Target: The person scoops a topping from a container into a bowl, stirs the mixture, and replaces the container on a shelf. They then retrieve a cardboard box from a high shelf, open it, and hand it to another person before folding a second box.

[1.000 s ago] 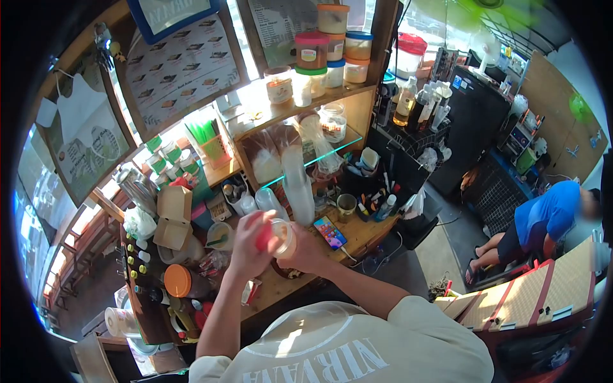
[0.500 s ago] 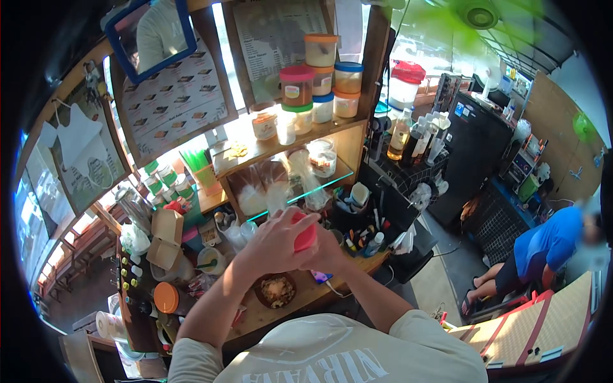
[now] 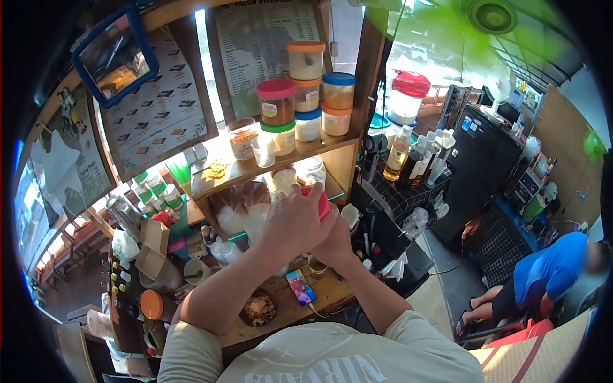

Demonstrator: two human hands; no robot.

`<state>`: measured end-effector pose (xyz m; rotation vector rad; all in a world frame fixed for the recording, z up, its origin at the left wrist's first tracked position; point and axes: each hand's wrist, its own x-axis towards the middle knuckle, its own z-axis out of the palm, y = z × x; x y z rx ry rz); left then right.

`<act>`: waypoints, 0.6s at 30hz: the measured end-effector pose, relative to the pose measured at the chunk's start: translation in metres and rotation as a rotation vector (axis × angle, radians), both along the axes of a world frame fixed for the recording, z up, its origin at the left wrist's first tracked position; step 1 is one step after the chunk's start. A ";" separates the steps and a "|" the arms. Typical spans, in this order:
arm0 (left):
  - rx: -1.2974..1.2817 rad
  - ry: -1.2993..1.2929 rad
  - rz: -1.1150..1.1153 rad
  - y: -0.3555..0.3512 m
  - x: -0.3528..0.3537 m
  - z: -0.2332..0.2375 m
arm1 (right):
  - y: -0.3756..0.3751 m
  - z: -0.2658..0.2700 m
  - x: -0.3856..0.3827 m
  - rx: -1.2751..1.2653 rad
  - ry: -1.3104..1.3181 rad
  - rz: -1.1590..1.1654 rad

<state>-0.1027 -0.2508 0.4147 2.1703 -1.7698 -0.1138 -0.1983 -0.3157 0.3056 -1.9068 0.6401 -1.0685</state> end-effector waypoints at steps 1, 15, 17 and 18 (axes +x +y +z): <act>-0.006 -0.005 0.000 -0.006 -0.002 0.000 | -0.004 -0.001 0.001 -0.042 0.004 -0.048; -0.338 0.296 -1.184 -0.029 0.028 0.000 | -0.080 -0.014 -0.031 0.853 -0.499 1.136; -0.394 0.246 -1.131 -0.034 0.046 0.004 | -0.079 -0.006 -0.029 1.080 -0.531 1.050; -0.400 0.241 -1.129 -0.033 0.054 0.008 | -0.078 -0.002 -0.028 1.193 -0.546 1.001</act>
